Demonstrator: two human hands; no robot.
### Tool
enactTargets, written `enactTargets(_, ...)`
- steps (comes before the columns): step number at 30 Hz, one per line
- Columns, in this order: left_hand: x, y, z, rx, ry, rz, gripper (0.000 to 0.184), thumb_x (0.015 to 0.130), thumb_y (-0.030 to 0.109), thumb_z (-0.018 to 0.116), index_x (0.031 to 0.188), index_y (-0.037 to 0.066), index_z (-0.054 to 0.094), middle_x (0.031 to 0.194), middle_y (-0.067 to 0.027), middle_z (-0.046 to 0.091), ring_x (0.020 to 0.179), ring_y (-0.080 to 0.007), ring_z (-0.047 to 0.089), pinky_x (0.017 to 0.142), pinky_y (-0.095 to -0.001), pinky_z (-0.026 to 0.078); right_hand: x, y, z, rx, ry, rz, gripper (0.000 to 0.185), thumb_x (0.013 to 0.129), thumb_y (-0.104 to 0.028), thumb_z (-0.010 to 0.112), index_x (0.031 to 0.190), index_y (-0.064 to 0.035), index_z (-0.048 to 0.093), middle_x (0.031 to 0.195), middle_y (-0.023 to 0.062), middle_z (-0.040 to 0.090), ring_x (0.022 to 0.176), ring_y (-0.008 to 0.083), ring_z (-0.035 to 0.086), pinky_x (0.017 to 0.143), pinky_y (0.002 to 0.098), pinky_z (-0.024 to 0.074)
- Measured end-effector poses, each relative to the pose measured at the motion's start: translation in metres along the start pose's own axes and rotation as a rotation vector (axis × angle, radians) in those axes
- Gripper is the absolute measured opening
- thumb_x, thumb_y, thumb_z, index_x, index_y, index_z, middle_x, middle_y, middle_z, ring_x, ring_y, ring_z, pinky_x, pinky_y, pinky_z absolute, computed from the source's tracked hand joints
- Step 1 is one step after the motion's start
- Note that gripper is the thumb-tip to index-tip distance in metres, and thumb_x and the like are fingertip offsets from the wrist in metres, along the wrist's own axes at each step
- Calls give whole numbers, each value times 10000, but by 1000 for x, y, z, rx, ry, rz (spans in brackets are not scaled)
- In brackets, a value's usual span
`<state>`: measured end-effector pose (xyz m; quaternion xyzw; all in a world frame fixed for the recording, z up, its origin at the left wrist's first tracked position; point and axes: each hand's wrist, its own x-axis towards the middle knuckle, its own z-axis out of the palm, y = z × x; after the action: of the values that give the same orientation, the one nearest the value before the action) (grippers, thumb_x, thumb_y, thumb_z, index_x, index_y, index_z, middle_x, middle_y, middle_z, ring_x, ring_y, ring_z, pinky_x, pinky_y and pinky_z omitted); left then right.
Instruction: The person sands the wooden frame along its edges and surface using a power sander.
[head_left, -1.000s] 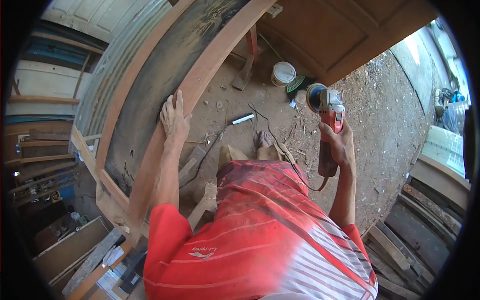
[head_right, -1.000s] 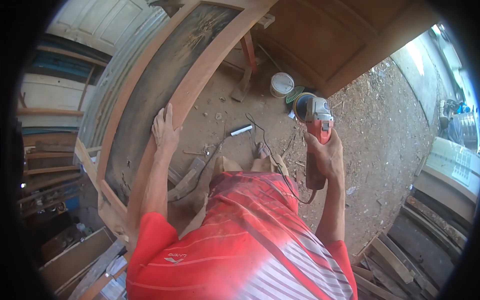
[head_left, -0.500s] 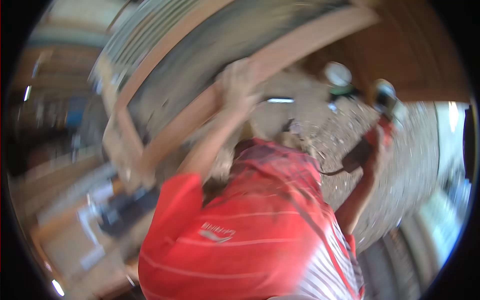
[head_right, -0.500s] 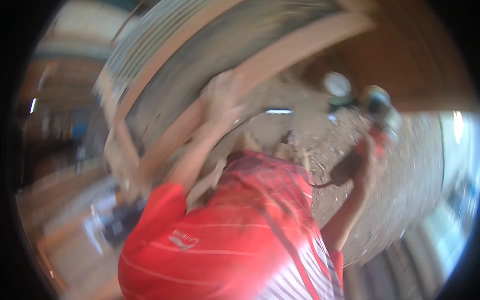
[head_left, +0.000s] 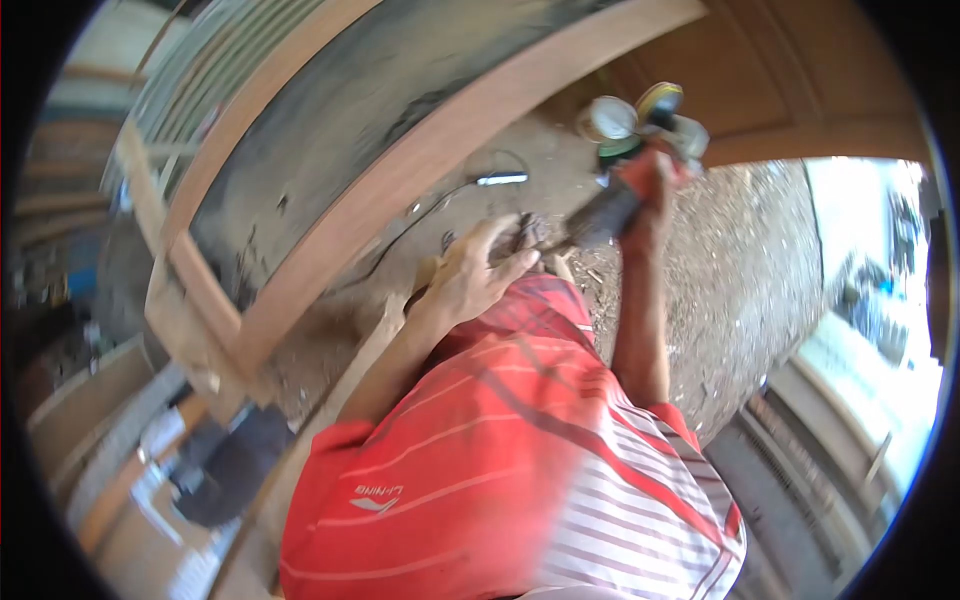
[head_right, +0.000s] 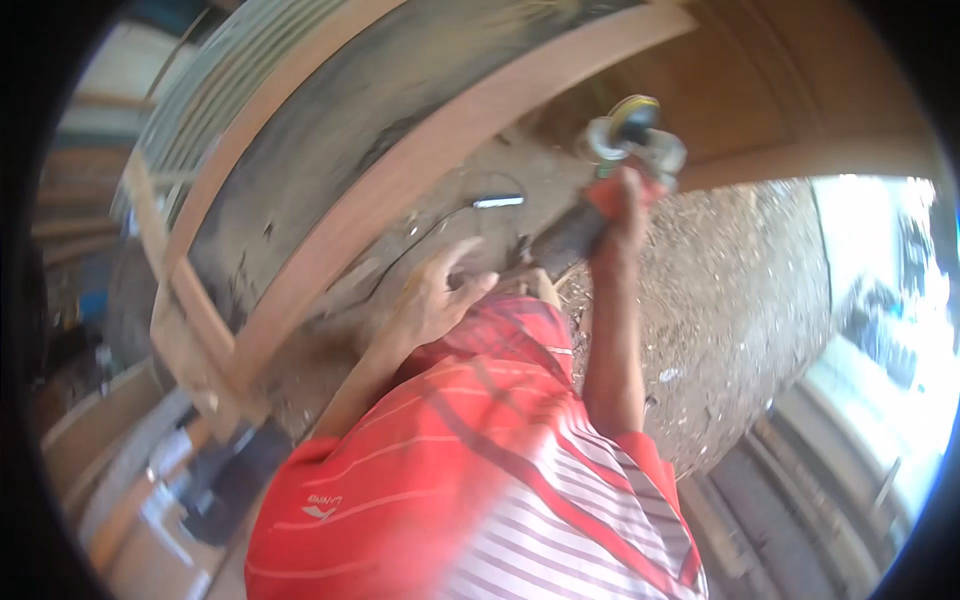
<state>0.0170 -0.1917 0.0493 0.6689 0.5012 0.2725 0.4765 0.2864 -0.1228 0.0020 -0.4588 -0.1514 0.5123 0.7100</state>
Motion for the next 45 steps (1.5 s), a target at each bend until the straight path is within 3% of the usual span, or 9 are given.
enactTargets(2, -3, -20, 0, 162, 106, 92, 750, 992, 566, 639, 1438, -29, 541, 1267, -270, 683, 1145, -380, 685, 1010, -447, 524, -16, 29, 18, 111, -43, 140, 437, 977, -370, 713, 1251, -68, 557, 963, 68, 653, 846, 212, 679, 778, 386, 590)
enactTargets(6, 38, 2, -6, -41, -129, -72, 956, 954, 689, 600, 1416, -140, 489, 1286, -378, 624, 1247, -471, 618, 1072, -497, 475, -18, 60, 38, 230, 15, 282, 540, 929, -467, 736, 1202, -40, 550, 903, 140, 663, 763, 271, 697, 713, 410, 608)
enactTargets(7, 48, 28, -19, -47, -207, -153, 960, 900, 698, 668, 1346, -140, 532, 1193, -349, 675, 1155, -473, 669, 990, -494, 522, -20, 64, 44, 244, 19, 307, 548, 926, -471, 737, 1202, -37, 549, 902, 145, 665, 761, 273, 698, 712, 410, 608)
enactTargets(11, 79, 4, -19, 89, -247, -199, 864, 809, 627, 799, 1268, -80, 610, 1136, -238, 707, 1078, -334, 697, 923, -442, 531, -18, 88, 55, 310, 19, 352, 560, 924, -476, 733, 1203, -31, 540, 894, 154, 666, 753, 275, 706, 698, 404, 611)
enactTargets(15, 94, 14, -33, 216, -311, -237, 702, 811, 487, 843, 1189, -72, 651, 1038, -191, 722, 992, -287, 711, 859, -412, 548, -17, 105, 65, 409, 30, 349, 552, 916, -475, 736, 1196, -44, 534, 882, 141, 663, 740, 272, 711, 685, 403, 616)
enactTargets(30, 134, 16, -21, 288, -203, -168, 555, 872, 379, 795, 1188, -50, 640, 988, -216, 725, 848, -306, 736, 768, -428, 569, 19, 94, 78, 447, 118, 384, 552, 916, -457, 731, 1206, -38, 521, 858, 133, 673, 732, 249, 711, 682, 390, 620)
enactTargets(37, 186, 42, 10, 279, -200, -175, 583, 879, 384, 793, 1213, -59, 617, 1020, -256, 720, 965, -373, 727, 841, -460, 556, 74, 62, 63, 400, 147, 419, 487, 925, -450, 704, 1143, -32, 582, 876, 124, 674, 737, 248, 706, 695, 394, 609)
enactTargets(41, 232, 62, 31, 303, -223, -214, 612, 878, 407, 786, 1225, -67, 611, 1054, -278, 718, 1017, -405, 720, 867, -476, 550, 121, 47, 48, 371, 126, 414, 586, 897, -563, 709, 1114, -32, 587, 841, 138, 693, 704, 256, 711, 695, 385, 616)
enactTargets(45, 272, 66, 51, 313, -240, -205, 639, 878, 434, 776, 1230, -72, 607, 1078, -294, 718, 1042, -425, 715, 878, -488, 548, 164, 33, 32, 397, 122, 447, 521, 921, -468, 700, 1193, -52, 546, 869, 124, 673, 732, 253, 707, 688, 391, 610)
